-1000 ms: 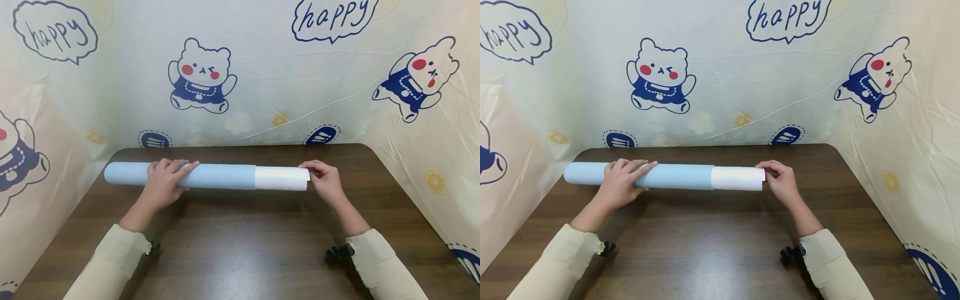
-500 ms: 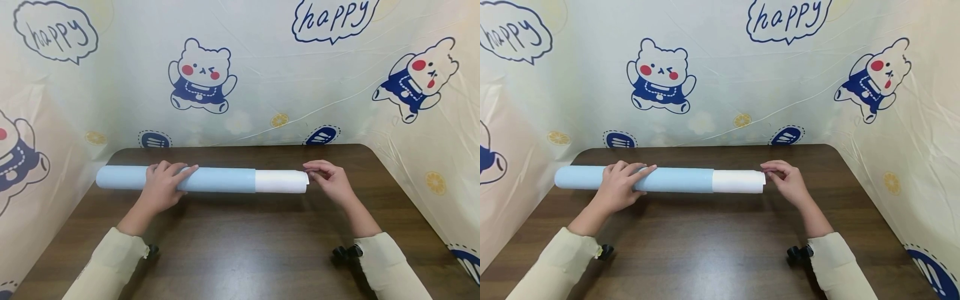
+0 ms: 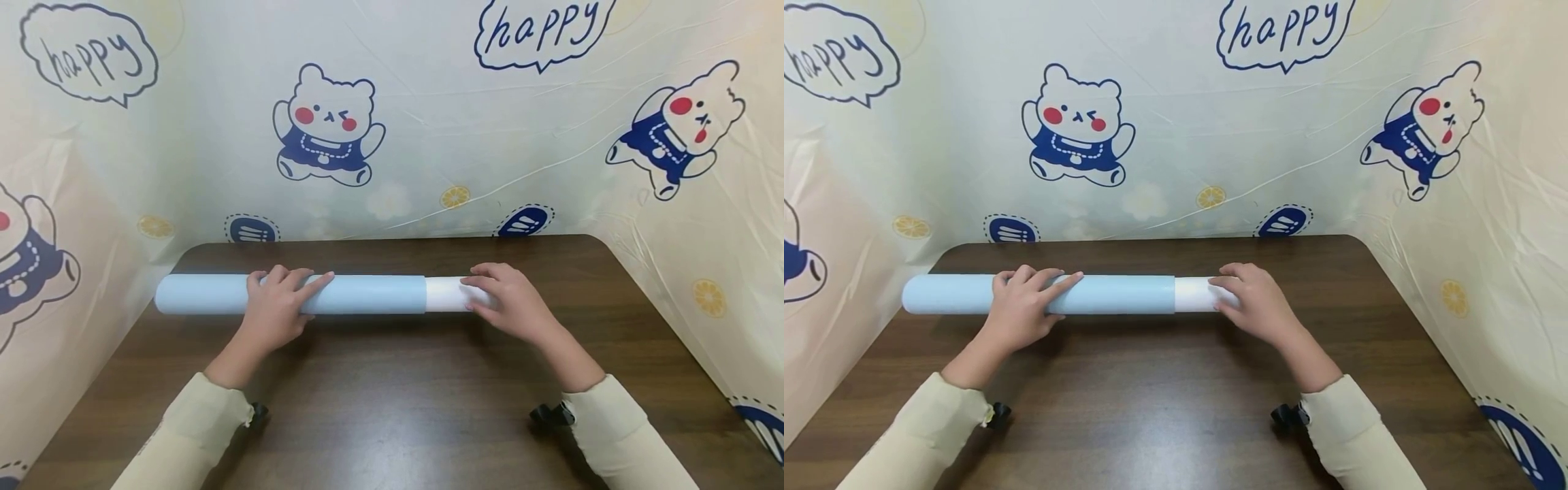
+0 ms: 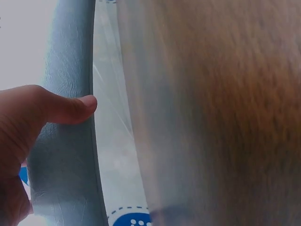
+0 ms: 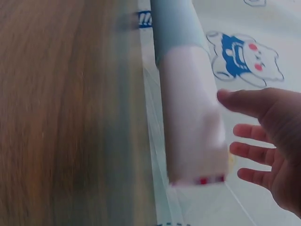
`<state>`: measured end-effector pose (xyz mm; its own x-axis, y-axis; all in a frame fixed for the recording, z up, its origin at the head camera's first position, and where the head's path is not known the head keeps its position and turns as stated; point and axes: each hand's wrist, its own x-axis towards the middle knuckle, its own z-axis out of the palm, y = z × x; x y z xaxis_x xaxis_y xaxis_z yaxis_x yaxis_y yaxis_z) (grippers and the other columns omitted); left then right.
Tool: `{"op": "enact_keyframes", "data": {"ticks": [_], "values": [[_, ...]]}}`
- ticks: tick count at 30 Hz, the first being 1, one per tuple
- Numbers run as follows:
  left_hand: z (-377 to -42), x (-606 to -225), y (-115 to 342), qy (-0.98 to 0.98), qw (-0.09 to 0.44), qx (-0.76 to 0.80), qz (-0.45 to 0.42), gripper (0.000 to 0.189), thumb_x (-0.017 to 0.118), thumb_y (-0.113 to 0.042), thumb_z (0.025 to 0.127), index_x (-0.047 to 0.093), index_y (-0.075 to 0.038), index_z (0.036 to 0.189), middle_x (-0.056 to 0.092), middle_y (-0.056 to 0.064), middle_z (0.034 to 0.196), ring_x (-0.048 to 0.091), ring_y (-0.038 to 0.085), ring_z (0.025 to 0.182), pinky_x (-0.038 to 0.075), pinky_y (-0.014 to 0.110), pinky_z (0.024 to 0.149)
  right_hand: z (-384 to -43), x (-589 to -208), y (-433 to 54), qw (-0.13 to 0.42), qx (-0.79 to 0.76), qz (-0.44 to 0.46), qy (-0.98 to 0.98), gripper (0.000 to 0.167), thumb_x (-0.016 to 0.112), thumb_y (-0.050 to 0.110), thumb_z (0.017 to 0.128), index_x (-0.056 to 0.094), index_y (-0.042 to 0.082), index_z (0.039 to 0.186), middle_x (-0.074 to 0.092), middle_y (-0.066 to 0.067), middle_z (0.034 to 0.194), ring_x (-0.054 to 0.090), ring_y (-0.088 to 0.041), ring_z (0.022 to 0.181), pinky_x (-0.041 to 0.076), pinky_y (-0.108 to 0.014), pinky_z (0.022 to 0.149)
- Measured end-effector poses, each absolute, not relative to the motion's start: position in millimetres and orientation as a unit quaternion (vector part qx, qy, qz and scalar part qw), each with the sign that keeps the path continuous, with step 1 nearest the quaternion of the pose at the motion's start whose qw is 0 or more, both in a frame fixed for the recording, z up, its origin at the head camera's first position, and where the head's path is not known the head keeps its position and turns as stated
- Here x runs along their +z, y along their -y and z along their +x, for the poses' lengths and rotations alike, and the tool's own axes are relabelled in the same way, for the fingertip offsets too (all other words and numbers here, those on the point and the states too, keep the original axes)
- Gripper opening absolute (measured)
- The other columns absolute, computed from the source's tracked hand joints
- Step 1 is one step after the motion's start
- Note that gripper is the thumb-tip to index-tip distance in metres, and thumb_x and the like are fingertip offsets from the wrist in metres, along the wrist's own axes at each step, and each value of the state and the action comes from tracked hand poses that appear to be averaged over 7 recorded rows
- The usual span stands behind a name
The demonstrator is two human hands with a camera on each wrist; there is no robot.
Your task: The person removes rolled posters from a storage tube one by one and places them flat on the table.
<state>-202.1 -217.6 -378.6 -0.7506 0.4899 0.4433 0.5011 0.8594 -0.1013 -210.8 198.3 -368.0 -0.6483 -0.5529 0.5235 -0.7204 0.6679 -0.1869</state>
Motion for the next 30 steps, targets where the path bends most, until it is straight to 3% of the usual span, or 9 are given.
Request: {"op": "enact_keyframes", "data": {"ticks": [10, 23, 30], "values": [[-200.2, -378.8, 203.6, 0.928, 0.250, -0.014, -0.275, 0.094, 0.094, -0.021, 0.060, 0.050, -0.030, 0.143, 0.058, 0.012, 0.126, 0.048, 0.035, 0.107, 0.031, 0.071, 0.091, -210.5, -370.8, -171.0, 0.168, 0.066, 0.334, 0.925, 0.069, 0.088, 0.024, 0.072, 0.060, 0.020, 0.134, 0.059, -0.017, 0.130, 0.058, -0.037, 0.111, 0.050, -0.052, 0.087], [-197.3, -381.1, 205.3, 0.932, 0.230, -0.006, -0.280, 0.094, 0.093, -0.024, 0.062, 0.048, -0.031, 0.144, 0.057, 0.012, 0.127, 0.048, 0.034, 0.108, 0.031, 0.071, 0.091, -207.2, -377.4, -173.0, 0.186, 0.041, 0.346, 0.919, 0.065, 0.087, 0.024, 0.073, 0.062, 0.021, 0.133, 0.068, -0.012, 0.116, 0.065, -0.031, 0.095, 0.057, -0.043, 0.073], [-193.8, -383.2, 206.9, 0.936, 0.215, 0.000, -0.279, 0.093, 0.093, -0.027, 0.063, 0.048, -0.032, 0.144, 0.057, 0.012, 0.128, 0.047, 0.034, 0.109, 0.031, 0.070, 0.092, -205.6, -384.5, -177.0, 0.184, 0.038, 0.351, 0.917, 0.065, 0.087, 0.026, 0.073, 0.062, 0.022, 0.133, 0.069, -0.010, 0.113, 0.066, -0.029, 0.095, 0.057, -0.041, 0.069]]}}
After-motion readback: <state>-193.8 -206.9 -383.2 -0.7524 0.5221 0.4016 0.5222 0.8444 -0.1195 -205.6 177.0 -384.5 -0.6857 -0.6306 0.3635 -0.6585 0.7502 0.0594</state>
